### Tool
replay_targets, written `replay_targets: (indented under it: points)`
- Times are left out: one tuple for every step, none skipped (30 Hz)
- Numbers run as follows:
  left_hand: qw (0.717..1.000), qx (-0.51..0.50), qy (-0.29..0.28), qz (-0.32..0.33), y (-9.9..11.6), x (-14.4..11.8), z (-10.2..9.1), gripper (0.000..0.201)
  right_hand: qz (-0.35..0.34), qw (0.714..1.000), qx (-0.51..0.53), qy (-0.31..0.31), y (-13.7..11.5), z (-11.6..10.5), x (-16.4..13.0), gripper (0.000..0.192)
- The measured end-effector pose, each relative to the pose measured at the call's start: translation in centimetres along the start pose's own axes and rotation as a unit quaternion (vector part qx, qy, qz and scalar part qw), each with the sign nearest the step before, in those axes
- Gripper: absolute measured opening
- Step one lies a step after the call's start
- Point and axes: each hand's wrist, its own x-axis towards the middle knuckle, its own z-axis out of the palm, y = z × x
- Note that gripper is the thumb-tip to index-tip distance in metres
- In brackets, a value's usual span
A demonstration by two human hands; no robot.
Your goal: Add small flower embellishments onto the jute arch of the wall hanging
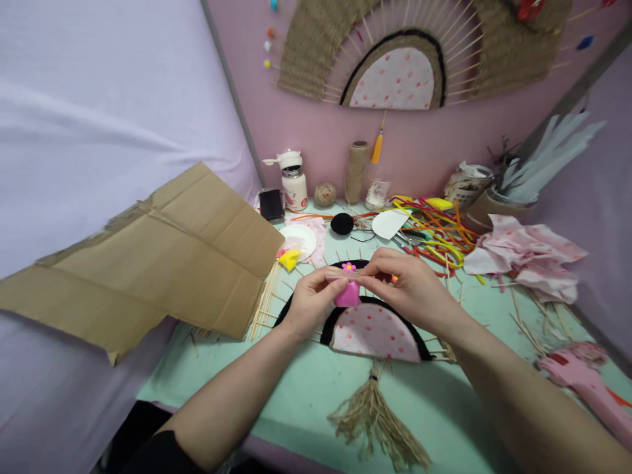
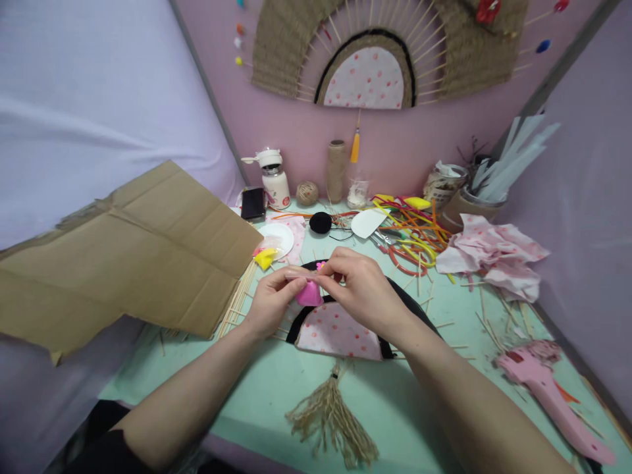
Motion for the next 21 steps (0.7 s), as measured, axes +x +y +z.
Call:
replay_targets:
  points:
    - [1.0, 0.0, 0.001, 0.003, -0.03, -0.06, 0.03, 0.019, -0.005, 1.0, -0.003, 0.001, -0.05, 0.03, -0.01, 0.022]
    - [1.0, -0.001, 0.005, 0.006, -0.06, -0.1, 0.07, 0.019, -0.01, 1.0, -0.004, 0.002, -0.08, 0.05, 0.0, 0.023]
    - [1.0, -0.002, 0.01, 0.007, -0.07, -0.13, 0.12, 0.019, -0.013, 1.0, -0.005, 0.001, -0.09, 0.06, 0.01, 0.023]
    - [1.0, -0.004, 0.014, 0.005, -0.08, -0.13, 0.18, 0.02, -0.015, 1.0, -0.005, 0.0, -0.07, 0.05, 0.04, 0.023]
    - [1.0, -0.008, 0.013, -0.002, -0.09, -0.12, 0.24, 0.021, -0.016, 1.0, -0.004, -0.003, -0.03, 0.0, 0.08, 0.024]
    - [1.0, -0.017, 0.011, -0.012, -0.1, -0.1, 0.3, 0.021, -0.015, 1.0, -0.005, -0.005, 0.04, -0.08, 0.11, 0.025]
    - [0.999, -0.028, 0.01, -0.023, -0.12, -0.07, 0.34, 0.022, -0.013, 1.0, -0.008, -0.005, 0.13, -0.18, 0.15, 0.025]
    - [0.999, -0.039, 0.011, -0.032, -0.17, -0.04, 0.37, 0.023, -0.009, 1.0, -0.011, -0.003, 0.23, -0.29, 0.19, 0.025]
    - [0.998, -0.047, 0.015, -0.036, -0.25, -0.01, 0.38, 0.023, -0.006, 1.0, -0.015, -0.001, 0.32, -0.39, 0.23, 0.024]
    - [0.998, -0.05, 0.025, -0.036, -0.34, 0.0, 0.37, 0.022, -0.003, 1.0, -0.017, -0.001, 0.41, -0.49, 0.25, 0.024]
    - [0.998, -0.046, 0.037, -0.032, -0.45, 0.0, 0.36, 0.021, 0.001, 1.0, -0.017, -0.002, 0.47, -0.55, 0.28, 0.023]
    - [0.998, -0.038, 0.049, -0.027, -0.54, -0.01, 0.36, 0.019, 0.004, 1.0, -0.013, -0.005, 0.51, -0.57, 0.29, 0.021]
    - [0.998, -0.029, 0.06, -0.023, -0.62, -0.03, 0.36, 0.018, 0.008, 1.0, -0.008, -0.008, 0.52, -0.56, 0.31, 0.019]
    - [0.997, -0.021, 0.069, -0.019, -0.65, -0.06, 0.39, 0.018, 0.011, 1.0, -0.002, -0.01, 0.52, -0.51, 0.31, 0.017]
    - [0.997, -0.016, 0.074, -0.016, -0.63, -0.09, 0.43, 0.017, 0.013, 1.0, 0.005, -0.011, 0.5, -0.42, 0.31, 0.016]
    - [0.997, -0.012, 0.075, -0.013, -0.57, -0.12, 0.49, 0.016, 0.015, 1.0, 0.012, -0.012, 0.48, -0.32, 0.3, 0.015]
    - [0.997, -0.008, 0.074, -0.011, -0.45, -0.16, 0.56, 0.015, 0.015, 1.0, 0.017, -0.011, 0.45, -0.19, 0.27, 0.014]
    - [0.997, -0.005, 0.073, -0.01, -0.3, -0.19, 0.64, 0.014, 0.015, 1.0, 0.021, -0.012, 0.42, -0.07, 0.24, 0.014]
    - [0.997, -0.004, 0.073, -0.01, -0.14, -0.21, 0.7, 0.013, 0.014, 1.0, 0.02, -0.011, 0.39, 0.05, 0.2, 0.016]
    - [0.997, -0.003, 0.073, -0.011, 0.02, -0.23, 0.75, 0.012, 0.012, 1.0, 0.016, -0.006, 0.36, 0.16, 0.15, 0.018]
    - [0.997, -0.003, 0.074, -0.01, 0.17, -0.24, 0.78, 0.011, 0.01, 1.0, 0.011, 0.0, 0.34, 0.25, 0.1, 0.019]
